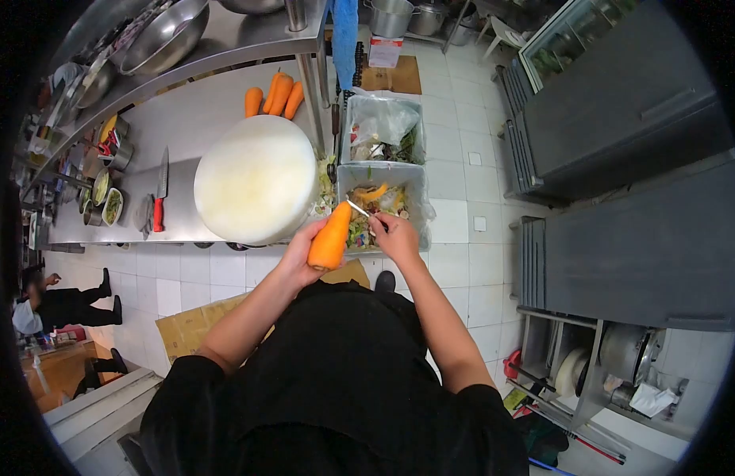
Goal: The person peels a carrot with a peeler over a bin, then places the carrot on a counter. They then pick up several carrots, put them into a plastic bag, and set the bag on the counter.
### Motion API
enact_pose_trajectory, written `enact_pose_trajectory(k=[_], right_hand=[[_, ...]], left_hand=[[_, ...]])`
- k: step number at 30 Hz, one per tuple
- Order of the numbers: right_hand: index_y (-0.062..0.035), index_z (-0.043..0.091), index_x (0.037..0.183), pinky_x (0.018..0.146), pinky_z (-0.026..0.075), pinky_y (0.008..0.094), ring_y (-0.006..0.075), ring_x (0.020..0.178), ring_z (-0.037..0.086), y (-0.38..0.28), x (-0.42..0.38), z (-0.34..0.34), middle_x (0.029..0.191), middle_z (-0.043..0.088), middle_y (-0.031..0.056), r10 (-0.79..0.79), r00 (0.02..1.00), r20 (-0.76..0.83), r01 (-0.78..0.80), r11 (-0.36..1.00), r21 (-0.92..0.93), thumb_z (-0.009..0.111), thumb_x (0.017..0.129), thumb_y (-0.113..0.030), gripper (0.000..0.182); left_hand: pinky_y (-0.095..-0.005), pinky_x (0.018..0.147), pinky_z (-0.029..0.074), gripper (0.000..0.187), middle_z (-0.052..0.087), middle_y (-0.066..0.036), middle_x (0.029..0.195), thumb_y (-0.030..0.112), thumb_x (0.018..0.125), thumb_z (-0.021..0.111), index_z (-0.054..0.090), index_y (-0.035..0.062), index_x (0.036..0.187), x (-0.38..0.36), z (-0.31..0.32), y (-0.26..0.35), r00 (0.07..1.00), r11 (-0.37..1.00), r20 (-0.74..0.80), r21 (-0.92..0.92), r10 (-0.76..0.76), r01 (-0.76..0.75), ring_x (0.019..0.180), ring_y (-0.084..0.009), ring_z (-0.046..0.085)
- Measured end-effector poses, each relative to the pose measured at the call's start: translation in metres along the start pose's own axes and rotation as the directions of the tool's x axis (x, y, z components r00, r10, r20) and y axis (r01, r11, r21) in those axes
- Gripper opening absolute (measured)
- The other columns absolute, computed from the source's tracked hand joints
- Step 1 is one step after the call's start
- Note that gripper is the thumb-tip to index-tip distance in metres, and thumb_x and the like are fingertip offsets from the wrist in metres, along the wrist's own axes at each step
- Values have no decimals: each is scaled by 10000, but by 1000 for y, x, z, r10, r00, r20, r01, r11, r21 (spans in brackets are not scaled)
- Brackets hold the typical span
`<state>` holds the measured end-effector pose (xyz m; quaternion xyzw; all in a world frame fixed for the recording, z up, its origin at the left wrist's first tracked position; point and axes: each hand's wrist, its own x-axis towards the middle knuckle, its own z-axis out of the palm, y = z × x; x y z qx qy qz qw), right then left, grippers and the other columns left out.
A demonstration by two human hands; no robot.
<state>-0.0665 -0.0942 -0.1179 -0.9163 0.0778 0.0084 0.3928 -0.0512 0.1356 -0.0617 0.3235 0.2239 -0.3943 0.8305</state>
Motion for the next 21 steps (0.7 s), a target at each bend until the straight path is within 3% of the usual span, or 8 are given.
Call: enact_pose_trajectory(k=[2,5,8,10,14,17,20,21], right_hand=[[-76,793,1033,680,555,399,364,762,718,40,7,24,884,747,166,199,973,115,-159,945,-288,695,983,-322,269],[-52,774,1059,671,531,373,291,730,695,40,-12,25,824,731,144,237,968,87,-219,959,-179,693,999,-312,279],[-83,784,1030,678,552,397,343,779,718,-46,-48,-23,865,737,153,31,998,53,-36,994,105,681,995,-323,264],[-83,781,1028,668,548,393,333,762,715,-90,-69,-46,842,733,144,-175,984,21,171,976,138,680,996,-326,265],[-72,773,1035,651,538,384,319,738,710,-81,-62,-31,809,727,138,-320,945,-64,326,933,153,685,992,-313,260],[-57,761,1040,654,539,388,322,744,712,-37,-18,-9,815,727,140,-50,999,-15,52,991,122,693,988,-303,260],[-49,753,1046,655,539,389,328,751,714,12,-5,16,838,730,145,49,999,4,-49,998,-48,696,987,-293,258],[-51,753,1044,657,540,391,331,752,714,0,-9,11,840,732,145,11,1000,18,-11,999,38,695,987,-292,255]], left_hand=[[-466,751,583,379,688,-67,1074,440,1082,497,586,160,1321,-3,-5,-6,1000,1000,1,-8,30,-30,913,-234,678],[-454,788,564,393,661,-47,1141,418,1100,480,565,146,1370,-1,-18,1,998,998,-1,-21,57,-57,968,-241,665],[-452,800,556,376,665,-53,1161,424,1099,479,568,151,1342,4,-32,6,997,996,-80,-83,-21,14,996,-250,668],[-458,784,564,387,676,-75,1093,442,1085,489,580,142,1311,0,-22,7,993,997,-113,-75,-17,8,952,-256,674],[-463,761,571,386,682,-97,1012,438,1078,493,588,119,1273,-9,0,11,990,998,-136,-56,-28,20,886,-264,675],[-450,726,573,389,672,-82,1111,433,1095,467,572,131,1316,-13,-8,3,999,996,-30,-82,-28,26,938,-237,677],[-453,728,575,409,682,-121,1014,436,1077,494,581,86,1271,-20,-10,-6,998,997,24,-50,55,-54,856,-262,675],[-451,728,575,408,683,-123,1012,433,1078,491,582,86,1271,-19,-12,-1,999,997,5,-63,40,-39,859,-262,677]])
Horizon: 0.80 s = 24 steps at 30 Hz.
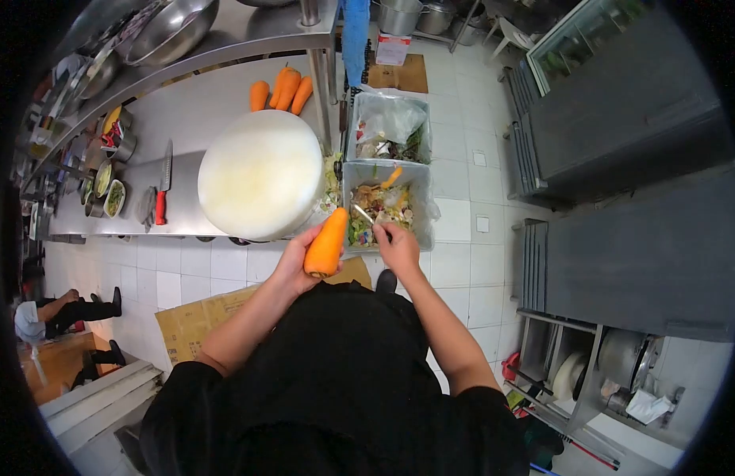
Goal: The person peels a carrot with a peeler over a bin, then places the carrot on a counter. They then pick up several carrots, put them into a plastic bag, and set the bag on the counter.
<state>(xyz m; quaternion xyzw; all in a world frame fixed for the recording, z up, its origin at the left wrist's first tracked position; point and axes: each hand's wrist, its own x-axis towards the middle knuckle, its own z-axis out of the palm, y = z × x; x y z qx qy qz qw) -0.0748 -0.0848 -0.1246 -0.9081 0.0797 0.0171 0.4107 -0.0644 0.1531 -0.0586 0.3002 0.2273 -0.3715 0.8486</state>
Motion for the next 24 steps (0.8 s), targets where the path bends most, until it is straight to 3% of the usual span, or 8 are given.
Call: enact_pose_trajectory(k=[2,5,8,12,15,18,21,24], right_hand=[[-54,753,1042,661,542,396,335,756,714,-51,-41,-23,844,734,146,-61,998,31,55,983,173,692,987,-289,250],[-56,754,1034,666,543,405,341,755,712,-108,-71,-47,851,735,150,-323,946,31,315,937,153,689,989,-282,240],[-58,753,1031,673,546,411,342,754,711,-61,-33,-20,856,732,150,-200,977,-77,209,970,127,690,990,-287,240],[-67,749,1028,683,551,407,354,772,711,-25,-5,-14,887,733,149,18,1000,16,-17,999,-51,703,978,-274,218],[-74,751,1017,688,553,411,360,788,713,-84,-58,-33,905,737,141,-255,967,21,245,948,202,715,968,-250,186],[-81,752,1012,685,555,409,347,779,714,-97,-63,-30,899,734,143,-344,938,-35,345,927,149,707,974,-227,158],[-69,746,1018,671,549,401,343,765,709,-63,-10,-16,888,729,151,-19,999,38,23,996,-87,702,979,-224,166],[-58,741,1023,658,539,398,342,752,703,-67,-30,-23,865,721,152,-87,996,16,85,991,101,700,983,-224,176]], left_hand=[[-448,727,575,406,684,-128,1009,429,1080,485,584,85,1272,-1,-9,5,998,999,-49,-31,-46,44,865,-262,680],[-449,718,570,398,684,-135,1004,418,1087,469,586,78,1258,1,-5,12,993,994,-92,-80,-80,72,852,-264,676],[-447,721,569,410,684,-136,995,426,1088,464,592,74,1254,-1,-5,9,998,995,41,-92,-41,45,855,-260,677],[-440,712,564,423,685,-135,972,442,1082,473,592,70,1244,-6,-4,6,999,998,-29,-63,-30,29,843,-259,677],[-437,698,561,428,684,-133,966,449,1080,479,589,70,1245,-7,-7,7,996,997,-85,-70,-36,30,837,-261,675],[-440,691,558,430,682,-127,975,458,1075,492,584,74,1244,-12,0,10,994,997,-99,-69,-43,36,836,-263,670],[-445,690,559,427,679,-117,971,469,1064,512,586,81,1226,-7,-13,2,998,997,-54,-67,-30,27,841,-265,668],[-445,683,560,409,675,-112,957,461,1057,523,589,86,1206,-8,-12,3,995,995,-95,-101,-14,5,838,-267,666]])
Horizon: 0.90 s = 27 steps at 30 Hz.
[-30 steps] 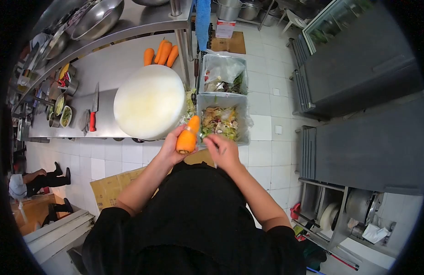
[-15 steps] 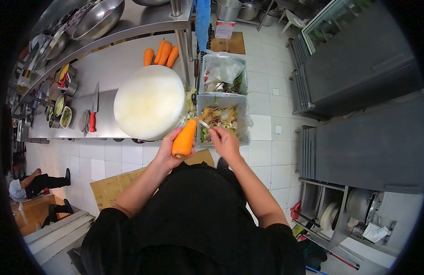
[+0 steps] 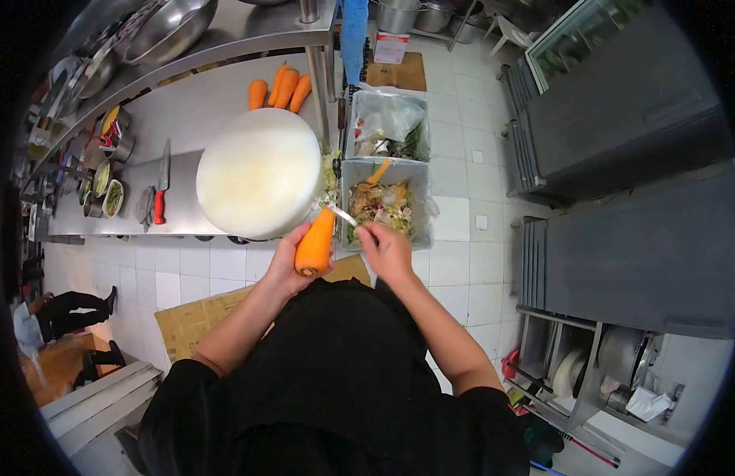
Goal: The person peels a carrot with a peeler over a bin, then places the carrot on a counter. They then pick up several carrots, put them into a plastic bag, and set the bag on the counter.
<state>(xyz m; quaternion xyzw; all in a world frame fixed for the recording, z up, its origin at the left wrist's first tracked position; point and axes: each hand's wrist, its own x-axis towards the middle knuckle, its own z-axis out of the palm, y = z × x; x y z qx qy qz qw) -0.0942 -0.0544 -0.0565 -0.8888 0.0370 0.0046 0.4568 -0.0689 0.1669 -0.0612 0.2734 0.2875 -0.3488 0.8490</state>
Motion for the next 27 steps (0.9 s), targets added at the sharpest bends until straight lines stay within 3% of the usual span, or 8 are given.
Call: enact_pose_trajectory(k=[4,8,14,16,20,21,24,27], right_hand=[[-46,737,1023,659,532,404,348,745,697,-45,-38,-6,850,715,145,-290,957,-8,290,955,57,699,984,-219,182],[-71,732,1006,657,526,421,359,749,694,33,18,15,866,716,149,64,997,-54,-69,993,-95,694,989,-255,188],[-66,729,1014,666,537,423,362,777,705,-38,-35,-6,874,719,149,-252,968,-15,252,966,56,690,990,-252,192],[-62,728,1018,670,539,423,359,776,704,-11,-19,8,872,719,148,-276,960,-49,277,961,16,687,993,-251,195],[-63,728,1025,671,542,419,353,778,708,21,17,3,886,726,144,41,999,18,-39,994,-106,673,1003,-244,190],[-43,738,1056,650,529,372,293,693,684,-3,1,-5,799,706,142,-44,999,-16,45,999,0,687,1001,-254,224],[-73,726,1044,664,546,404,334,772,713,-50,-44,-17,870,725,137,-258,964,63,255,965,57,670,1005,-241,181],[-81,732,1048,663,547,411,324,766,715,-4,-18,6,865,725,132,-187,982,-22,186,981,-53,666,1005,-279,213]], left_hand=[[-446,688,562,395,672,-112,973,445,1053,524,591,87,1204,-8,11,6,999,999,-25,-20,-37,36,846,-266,666],[-458,721,563,399,675,-113,987,449,1050,522,597,86,1198,2,-8,-4,991,997,124,-45,-50,56,864,-263,668],[-460,730,561,418,671,-123,980,448,1065,494,587,76,1232,-12,18,4,998,1000,-67,11,-14,14,863,-271,665],[-463,732,560,430,666,-123,982,457,1066,488,584,77,1241,-7,8,0,1000,1000,2,10,-5,5,863,-273,661],[-461,726,558,430,658,-120,986,462,1066,491,585,78,1237,-10,5,-7,1000,1000,25,-6,17,-17,848,-277,653],[-460,723,559,428,658,-118,987,460,1065,496,585,79,1239,-9,6,-3,1000,1000,17,-9,15,-15,849,-279,653],[-460,723,564,426,659,-112,991,462,1064,502,587,84,1242,-11,7,1,1000,1000,11,-18,-7,7,859,-280,655],[-464,739,568,437,663,-101,999,480,1066,495,597,91,1236,-15,11,-2,999,1000,41,-4,-12,12,879,-274,661]])
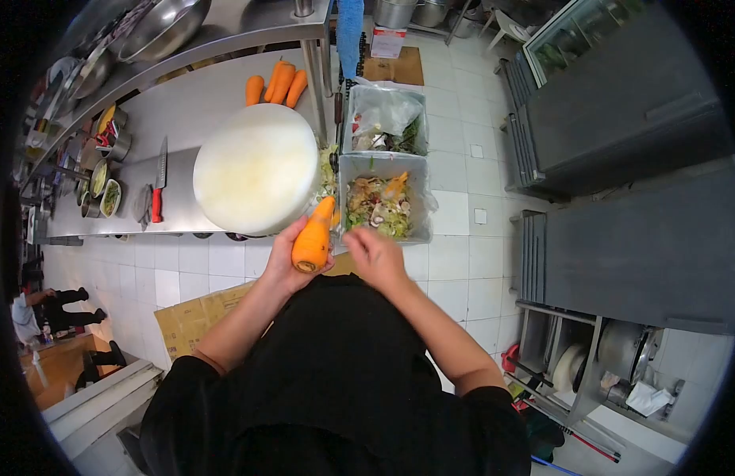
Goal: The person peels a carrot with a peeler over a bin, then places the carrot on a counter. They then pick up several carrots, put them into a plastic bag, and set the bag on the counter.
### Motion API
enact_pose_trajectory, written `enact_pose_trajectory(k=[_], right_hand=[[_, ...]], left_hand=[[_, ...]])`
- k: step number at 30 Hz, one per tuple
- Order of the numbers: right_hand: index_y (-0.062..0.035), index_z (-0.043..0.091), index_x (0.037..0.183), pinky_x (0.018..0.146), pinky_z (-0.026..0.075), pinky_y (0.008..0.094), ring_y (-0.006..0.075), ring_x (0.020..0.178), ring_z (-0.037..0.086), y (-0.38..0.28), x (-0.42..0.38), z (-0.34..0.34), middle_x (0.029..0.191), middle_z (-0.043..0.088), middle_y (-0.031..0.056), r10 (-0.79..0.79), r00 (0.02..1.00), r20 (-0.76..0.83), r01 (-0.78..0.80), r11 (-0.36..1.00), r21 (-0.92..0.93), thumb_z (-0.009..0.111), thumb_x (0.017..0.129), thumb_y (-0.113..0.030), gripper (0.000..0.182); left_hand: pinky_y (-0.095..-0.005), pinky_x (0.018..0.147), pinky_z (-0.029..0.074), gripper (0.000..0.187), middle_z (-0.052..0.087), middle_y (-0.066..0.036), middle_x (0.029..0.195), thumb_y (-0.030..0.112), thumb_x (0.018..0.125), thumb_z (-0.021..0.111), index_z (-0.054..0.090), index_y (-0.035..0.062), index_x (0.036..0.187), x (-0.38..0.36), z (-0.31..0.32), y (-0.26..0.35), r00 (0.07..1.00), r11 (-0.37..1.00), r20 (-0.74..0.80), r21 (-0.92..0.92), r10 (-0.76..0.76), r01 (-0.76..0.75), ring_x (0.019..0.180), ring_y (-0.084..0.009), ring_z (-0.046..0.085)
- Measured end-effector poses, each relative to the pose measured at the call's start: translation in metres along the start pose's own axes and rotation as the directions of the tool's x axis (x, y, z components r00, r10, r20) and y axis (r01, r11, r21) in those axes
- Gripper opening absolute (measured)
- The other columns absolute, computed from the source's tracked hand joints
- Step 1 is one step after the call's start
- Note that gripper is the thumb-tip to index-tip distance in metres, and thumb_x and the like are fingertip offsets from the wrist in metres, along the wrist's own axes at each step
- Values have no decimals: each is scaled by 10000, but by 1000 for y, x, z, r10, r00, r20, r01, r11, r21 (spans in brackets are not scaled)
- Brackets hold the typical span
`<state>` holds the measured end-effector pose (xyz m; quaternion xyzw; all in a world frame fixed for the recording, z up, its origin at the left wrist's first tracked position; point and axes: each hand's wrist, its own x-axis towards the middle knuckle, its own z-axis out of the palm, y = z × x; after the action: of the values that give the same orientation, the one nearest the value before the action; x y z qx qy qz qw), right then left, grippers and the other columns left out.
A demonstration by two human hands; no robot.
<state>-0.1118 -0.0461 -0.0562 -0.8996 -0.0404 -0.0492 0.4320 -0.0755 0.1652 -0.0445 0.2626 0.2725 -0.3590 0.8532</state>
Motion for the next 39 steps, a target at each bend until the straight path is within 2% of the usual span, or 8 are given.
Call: enact_pose_trajectory(k=[5,9,12,19,24,28,35,39], right_hand=[[-33,742,1067,685,543,366,276,734,710,0,13,-11,838,728,138,168,983,70,-173,983,65,698,997,-245,228],[-32,736,1048,693,546,351,257,755,727,-32,-17,-9,852,726,144,-172,985,11,171,985,39,715,978,-191,175],[-68,739,1035,667,542,415,345,762,712,11,26,-2,845,726,144,191,979,69,-187,980,-64,698,985,-234,178],[-72,735,1031,662,543,414,337,753,716,-44,-19,-17,827,719,141,-163,986,24,161,984,73,695,988,-236,175],[-82,715,979,660,542,426,336,755,715,31,28,-1,878,726,134,280,958,61,-278,960,-33,694,988,-270,189],[-72,701,970,656,533,440,355,755,705,-46,-20,-23,848,707,148,-65,997,36,60,993,105,678,994,-239,170],[-60,705,1028,682,542,437,361,772,704,21,23,-9,865,713,155,195,980,38,-196,980,40,668,1002,-251,197],[-66,706,1084,686,550,413,359,801,710,-53,-23,-38,888,716,137,-87,983,164,75,994,74,666,1001,-251,207]], left_hand=[[-458,739,576,446,675,-105,1004,494,1064,503,604,92,1229,-2,-4,-3,1000,1000,-19,7,20,-19,870,-263,670],[-462,714,581,445,677,-133,982,482,1072,496,586,85,1251,-1,-5,2,999,999,-13,-16,-35,35,861,-274,675],[-464,706,580,440,677,-143,972,478,1073,495,584,85,1250,-4,-7,-6,999,999,11,21,-35,35,863,-277,676],[-476,717,578,426,680,-151,980,457,1073,493,589,77,1238,-7,2,0,997,1000,-66,-11,-29,29,872,-290,680],[-475,731,571,436,681,-148,986,473,1068,497,600,77,1221,-10,-5,-5,998,998,11,-14,-55,55,880,-285,673],[-472,749,572,432,682,-156,992,463,1074,491,598,72,1224,-12,1,0,997,998,-46,-39,-55,54,886,-288,672],[-469,776,578,472,681,-137,1008,483,1082,488,576,62,1277,-11,-5,-11,994,999,100,11,-49,48,917,-281,672],[-457,777,582,459,685,-143,1007,465,1089,480,576,59,1279,-9,4,-4,998,1000,-60,-15,19,-20,902,-290,677]])
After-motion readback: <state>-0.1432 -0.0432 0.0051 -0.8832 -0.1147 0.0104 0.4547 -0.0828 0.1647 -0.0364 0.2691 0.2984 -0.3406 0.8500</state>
